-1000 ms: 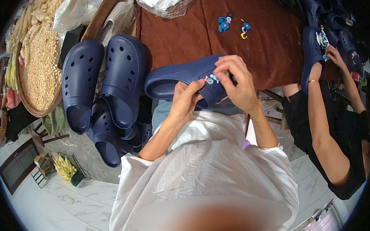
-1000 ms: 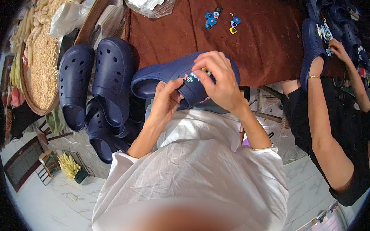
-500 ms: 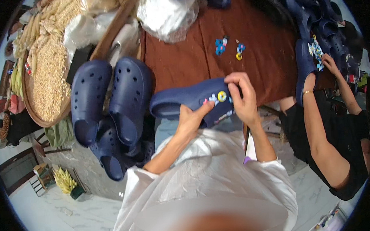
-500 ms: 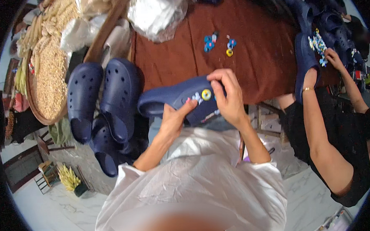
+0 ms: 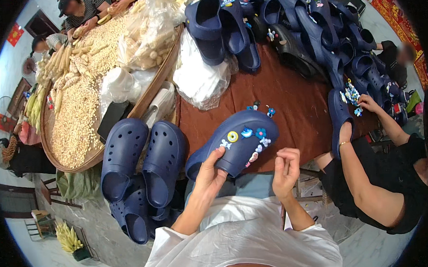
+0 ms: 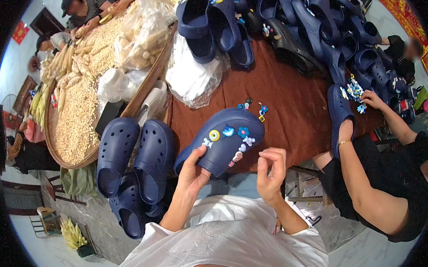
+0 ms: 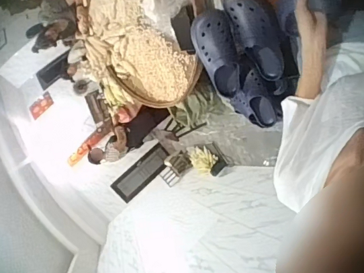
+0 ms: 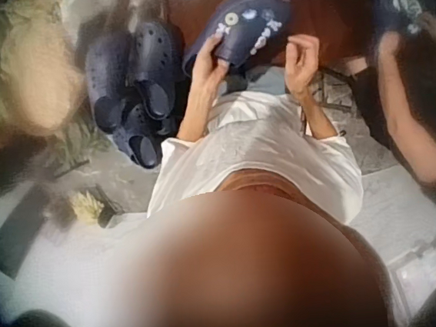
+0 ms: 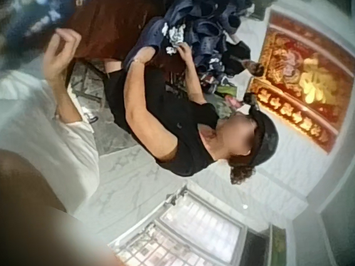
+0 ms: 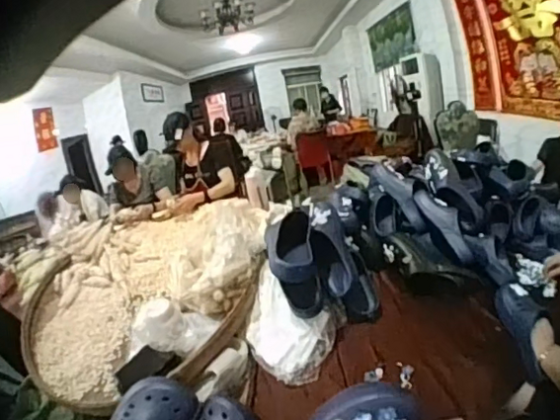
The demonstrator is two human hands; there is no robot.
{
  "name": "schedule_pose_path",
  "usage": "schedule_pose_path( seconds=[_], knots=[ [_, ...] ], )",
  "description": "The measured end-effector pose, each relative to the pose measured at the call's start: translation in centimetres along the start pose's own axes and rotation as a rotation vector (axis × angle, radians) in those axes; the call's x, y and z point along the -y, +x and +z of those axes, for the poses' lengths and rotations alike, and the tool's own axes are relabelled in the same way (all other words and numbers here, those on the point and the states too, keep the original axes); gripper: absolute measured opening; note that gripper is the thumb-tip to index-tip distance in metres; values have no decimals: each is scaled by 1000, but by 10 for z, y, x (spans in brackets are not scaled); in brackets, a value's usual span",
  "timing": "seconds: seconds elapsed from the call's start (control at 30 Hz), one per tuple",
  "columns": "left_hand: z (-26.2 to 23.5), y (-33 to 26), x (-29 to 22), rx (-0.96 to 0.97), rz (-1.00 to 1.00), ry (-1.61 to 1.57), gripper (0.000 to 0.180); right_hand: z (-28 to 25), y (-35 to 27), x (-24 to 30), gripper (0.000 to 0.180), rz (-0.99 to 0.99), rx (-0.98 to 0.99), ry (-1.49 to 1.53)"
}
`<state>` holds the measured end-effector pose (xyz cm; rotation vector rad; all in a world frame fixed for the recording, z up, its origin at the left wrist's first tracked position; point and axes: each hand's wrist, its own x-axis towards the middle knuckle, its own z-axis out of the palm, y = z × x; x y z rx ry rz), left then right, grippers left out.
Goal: Attaching decorative charms to the holes of blue plastic clogs.
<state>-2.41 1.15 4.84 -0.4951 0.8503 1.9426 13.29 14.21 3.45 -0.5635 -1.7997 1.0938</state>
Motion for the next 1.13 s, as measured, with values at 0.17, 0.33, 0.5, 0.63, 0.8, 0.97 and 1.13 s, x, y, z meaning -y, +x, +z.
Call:
schedule_pose_path(
  seconds=[0.17,0.33,0.5,0.63,0.8,0.97,1.13],
  knots=[
    [16,0,-20,177,-65,-251,47,22,-28,5,64,292,262,51],
    [27,2,-25,291,-194,-420,47,50,-46,-5,80,363,582,77],
    [42,4,-25,293,-236,-514,41,63,-45,-17,65,541,582,171],
    [45,17,-28,554,-401,-707,41,60,-27,-25,50,414,397,190],
    [47,1,-33,608,-314,-322,45,36,38,-37,39,276,291,62],
    [-4,35,-25,141,927,1211,31,37,125,-47,45,114,127,49],
    [-59,69,-22,21,1110,1637,37,46,232,-85,51,462,102,74]
  ],
)
